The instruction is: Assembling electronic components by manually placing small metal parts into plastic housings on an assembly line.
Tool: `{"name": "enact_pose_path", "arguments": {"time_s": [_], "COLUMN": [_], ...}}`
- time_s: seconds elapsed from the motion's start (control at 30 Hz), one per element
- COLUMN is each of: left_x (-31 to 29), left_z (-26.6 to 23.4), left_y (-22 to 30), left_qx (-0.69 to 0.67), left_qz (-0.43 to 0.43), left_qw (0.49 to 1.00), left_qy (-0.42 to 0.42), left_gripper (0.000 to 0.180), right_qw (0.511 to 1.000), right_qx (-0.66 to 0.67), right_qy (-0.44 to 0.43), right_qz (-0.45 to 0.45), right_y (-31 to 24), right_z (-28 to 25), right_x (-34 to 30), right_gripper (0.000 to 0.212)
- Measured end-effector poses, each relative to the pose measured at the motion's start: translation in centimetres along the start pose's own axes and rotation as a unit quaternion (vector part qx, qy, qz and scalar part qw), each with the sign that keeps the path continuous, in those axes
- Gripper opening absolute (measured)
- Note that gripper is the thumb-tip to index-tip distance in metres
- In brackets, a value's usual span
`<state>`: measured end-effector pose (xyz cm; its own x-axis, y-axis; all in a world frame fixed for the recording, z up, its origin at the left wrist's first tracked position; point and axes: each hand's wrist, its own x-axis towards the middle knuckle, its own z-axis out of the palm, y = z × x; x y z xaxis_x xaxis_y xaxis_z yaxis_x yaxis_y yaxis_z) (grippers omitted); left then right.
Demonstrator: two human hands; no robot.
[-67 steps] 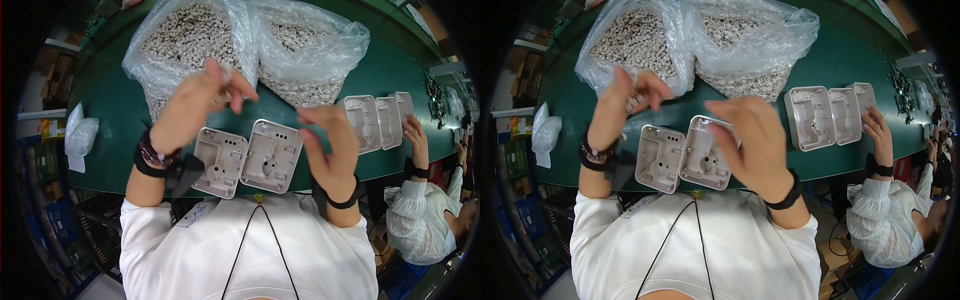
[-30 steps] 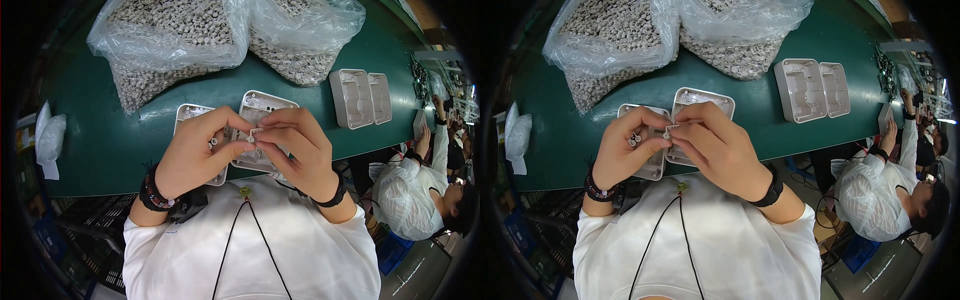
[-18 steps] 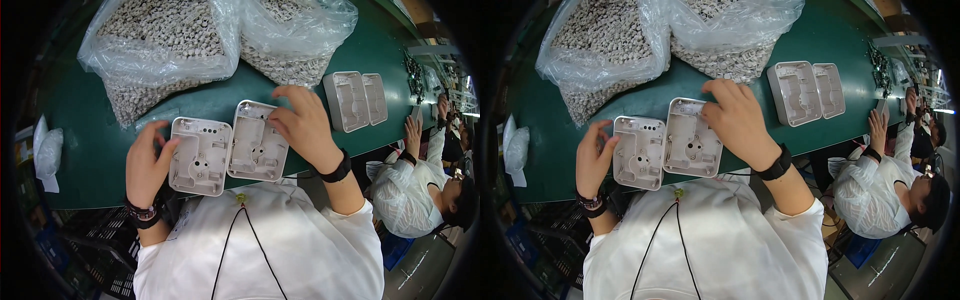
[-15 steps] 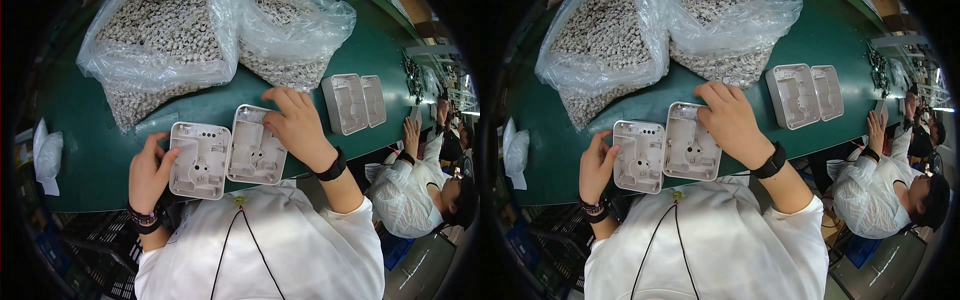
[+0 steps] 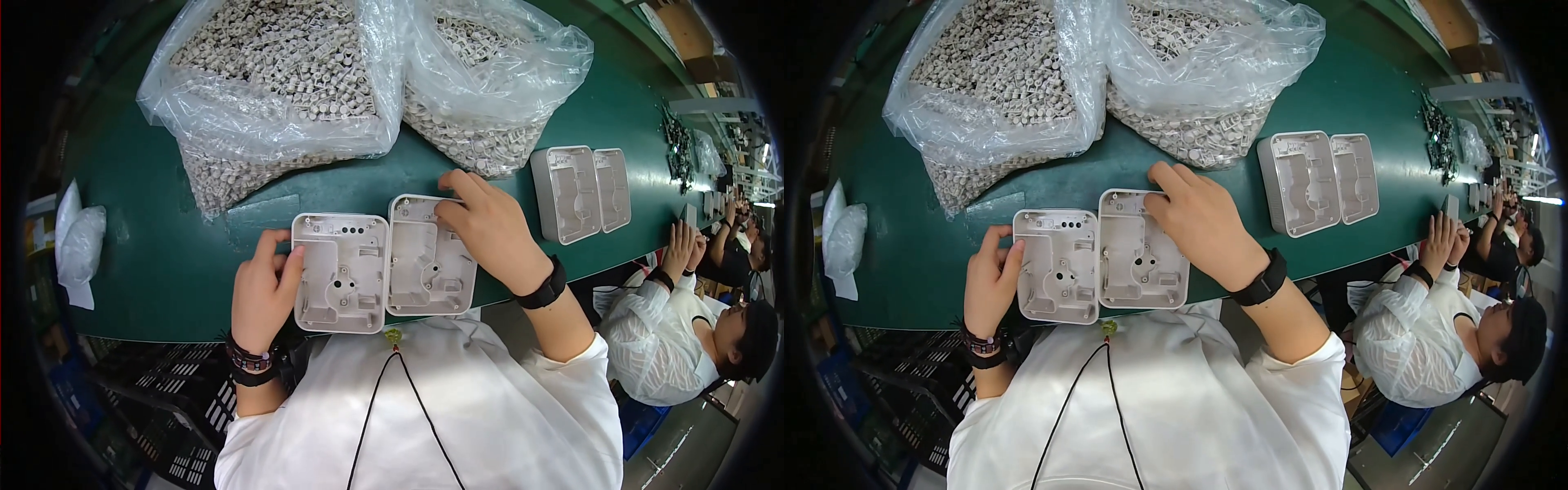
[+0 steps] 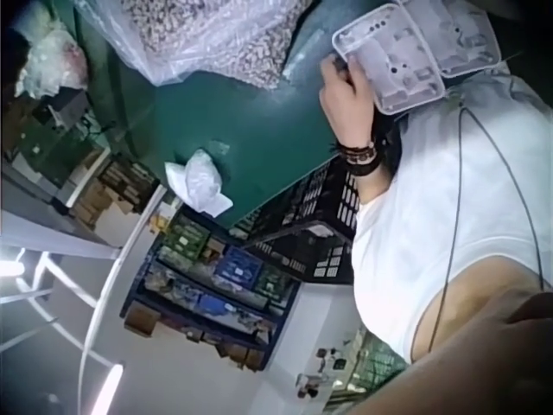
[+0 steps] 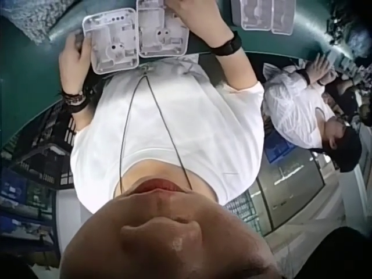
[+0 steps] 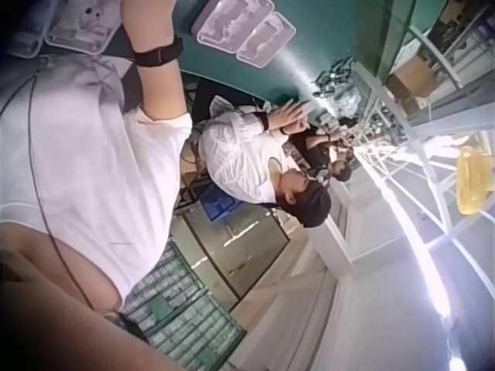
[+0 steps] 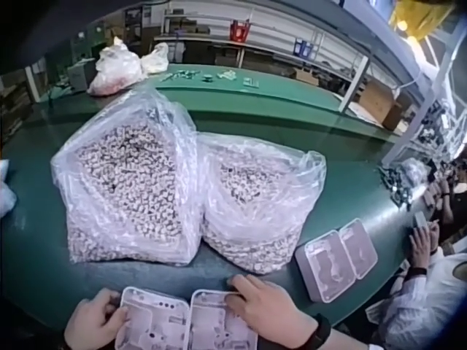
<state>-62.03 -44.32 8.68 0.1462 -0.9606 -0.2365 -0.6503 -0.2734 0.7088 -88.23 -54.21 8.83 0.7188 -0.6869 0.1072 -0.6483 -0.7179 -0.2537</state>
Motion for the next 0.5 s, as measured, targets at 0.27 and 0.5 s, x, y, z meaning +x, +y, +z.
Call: {"name": "enact_pose_path", "arguments": {"time_s": [0.27, 0.5], "left_x": [-1.0, -0.4], "left_z": [1.1, -0.1], "left_y": [1.0, 1.0], "left_qx": [-0.051, -0.193], "left_qz": [-0.031, 0.014], "left_qw": [0.998, 0.981], "left_qy": [-0.015, 0.030], "left_gripper": [0.025, 0.036], "right_qw": [1.000, 0.998], "right_qx": [0.026, 0.056], "right_qy": [0.004, -0.020], "right_qz": [0.004, 0.000], "right_y": [0.3, 0.8], "right_z": [-1.0, -2.0], "right_x": [-1.2, -1.2], "right_gripper": [0.010, 0.020]}}
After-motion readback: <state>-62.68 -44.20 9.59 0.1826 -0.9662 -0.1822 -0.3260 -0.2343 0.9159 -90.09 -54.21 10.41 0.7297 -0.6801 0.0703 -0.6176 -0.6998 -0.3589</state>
